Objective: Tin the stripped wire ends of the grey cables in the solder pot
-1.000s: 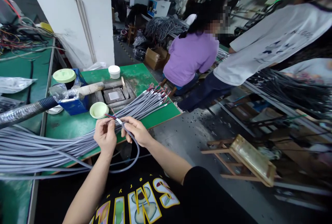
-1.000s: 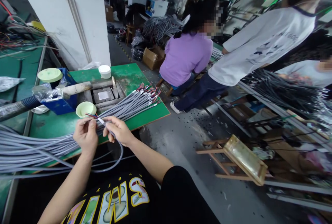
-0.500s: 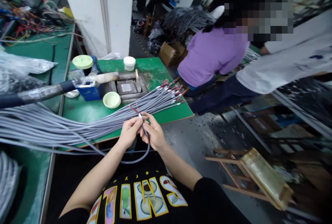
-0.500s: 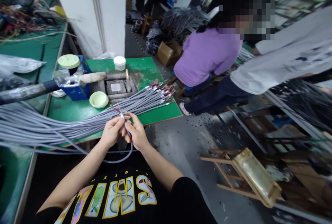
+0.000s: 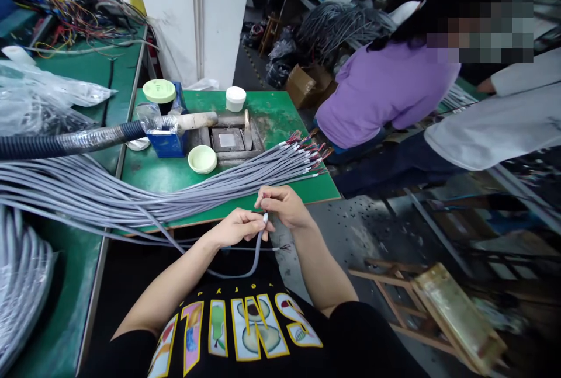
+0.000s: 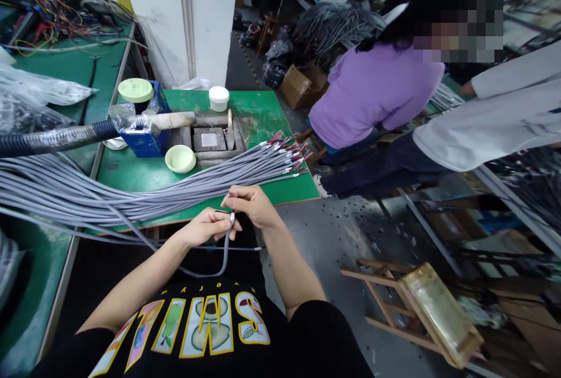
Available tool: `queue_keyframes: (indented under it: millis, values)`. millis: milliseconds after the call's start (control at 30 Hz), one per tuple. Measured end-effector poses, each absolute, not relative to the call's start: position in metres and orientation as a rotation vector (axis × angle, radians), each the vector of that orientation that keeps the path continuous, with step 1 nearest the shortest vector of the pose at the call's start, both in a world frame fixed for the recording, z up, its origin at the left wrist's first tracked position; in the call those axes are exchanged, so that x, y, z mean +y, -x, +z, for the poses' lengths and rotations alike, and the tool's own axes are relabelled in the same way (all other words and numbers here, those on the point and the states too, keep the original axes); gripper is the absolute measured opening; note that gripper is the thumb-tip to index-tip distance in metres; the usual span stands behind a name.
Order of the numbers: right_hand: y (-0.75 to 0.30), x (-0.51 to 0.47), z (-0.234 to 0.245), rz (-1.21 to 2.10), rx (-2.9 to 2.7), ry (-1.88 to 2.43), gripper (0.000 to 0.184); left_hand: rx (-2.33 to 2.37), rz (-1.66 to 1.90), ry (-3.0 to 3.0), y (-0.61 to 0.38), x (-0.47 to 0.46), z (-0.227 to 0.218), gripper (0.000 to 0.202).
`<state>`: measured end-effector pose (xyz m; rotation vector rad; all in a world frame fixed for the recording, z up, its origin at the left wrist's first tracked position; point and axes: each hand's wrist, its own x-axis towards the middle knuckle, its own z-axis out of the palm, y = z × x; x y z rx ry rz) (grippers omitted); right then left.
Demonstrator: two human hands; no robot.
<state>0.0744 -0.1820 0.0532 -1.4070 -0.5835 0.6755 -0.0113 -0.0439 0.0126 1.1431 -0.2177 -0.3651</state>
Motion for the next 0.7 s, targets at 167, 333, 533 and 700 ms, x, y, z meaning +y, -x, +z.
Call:
queue_keyframes:
  millis: [167, 333, 533, 700]
  values:
    - [-0.067, -0.166, 0.046, 0.582, -0.452, 1.122, 0.026, -0.272, -0.454, -0.995, 0.013, -0.034, 0.006, 0.036]
    - [-0.065, -0.156, 0.045, 0.486, -0.347, 1.039, 0.04, -0.227, -0.441, -0.958, 0.01, -0.029, 0.006, 0.04]
    - [-0.091, -0.167, 0.052, 0.262, -0.219, 0.985, 0.045, -0.196, -0.422, -1.002, 0.009, -0.021, 0.006, 0.044]
    - [-0.085, -0.18, 0.057, 0.219, -0.442, 1.435, 0.019, -0.174, -0.329, -1.052, 0.008, -0.019, 0.002, 0.042]
